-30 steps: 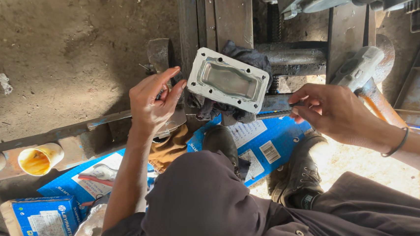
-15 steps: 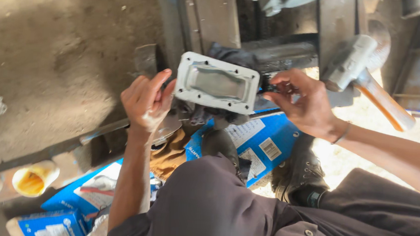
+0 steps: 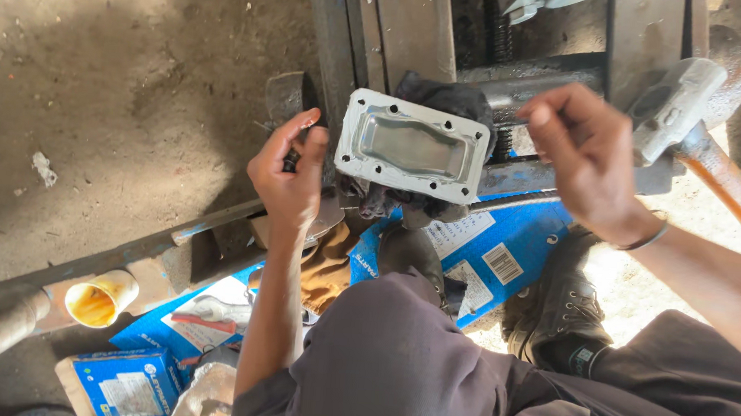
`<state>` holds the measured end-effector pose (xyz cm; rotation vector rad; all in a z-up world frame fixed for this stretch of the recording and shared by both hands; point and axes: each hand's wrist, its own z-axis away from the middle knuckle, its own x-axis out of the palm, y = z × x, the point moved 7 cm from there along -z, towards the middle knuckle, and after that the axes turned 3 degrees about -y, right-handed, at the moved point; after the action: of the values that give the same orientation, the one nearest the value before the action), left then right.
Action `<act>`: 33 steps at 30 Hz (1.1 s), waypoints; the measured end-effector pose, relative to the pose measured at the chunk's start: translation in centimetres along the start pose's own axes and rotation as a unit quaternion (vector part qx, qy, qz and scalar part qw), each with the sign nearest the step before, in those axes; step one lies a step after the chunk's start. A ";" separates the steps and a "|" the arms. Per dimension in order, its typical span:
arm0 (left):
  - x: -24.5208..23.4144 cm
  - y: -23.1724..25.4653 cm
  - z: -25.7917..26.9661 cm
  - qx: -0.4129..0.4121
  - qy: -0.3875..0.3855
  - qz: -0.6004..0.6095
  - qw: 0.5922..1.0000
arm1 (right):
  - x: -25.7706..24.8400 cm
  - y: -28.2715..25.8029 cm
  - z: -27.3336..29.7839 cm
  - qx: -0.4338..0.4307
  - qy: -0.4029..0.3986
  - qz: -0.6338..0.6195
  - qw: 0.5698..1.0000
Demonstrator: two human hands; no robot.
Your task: The person applies a substance to a metal cover and then secures the cover onto a mechanical engine block using small screws.
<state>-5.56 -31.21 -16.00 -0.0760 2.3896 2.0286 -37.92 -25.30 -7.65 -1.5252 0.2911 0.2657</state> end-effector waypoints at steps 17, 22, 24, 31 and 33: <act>2.8 -3.0 1.1 -0.318 -0.142 0.335 0.875 | 3.2 3.9 0.9 0.352 -0.082 -0.278 0.890; 3.3 -2.9 1.0 -0.298 -0.170 0.322 0.883 | 3.7 3.8 1.0 0.338 -0.092 -0.286 0.892; 3.2 -2.4 0.8 -0.281 -0.169 0.314 0.891 | 3.6 3.5 1.2 0.326 -0.088 -0.271 0.901; 2.8 2.9 0.8 -0.211 -0.169 0.333 0.903 | 3.1 1.0 1.6 0.303 -0.052 -0.250 0.918; 2.8 5.3 0.6 -0.189 -0.176 0.389 0.884 | 2.9 -1.2 1.6 0.279 -0.063 -0.292 0.912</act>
<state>-8.61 -29.81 -10.98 1.3228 1.9093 2.4557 -34.77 -23.74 -7.53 -0.9587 -0.1916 -0.1889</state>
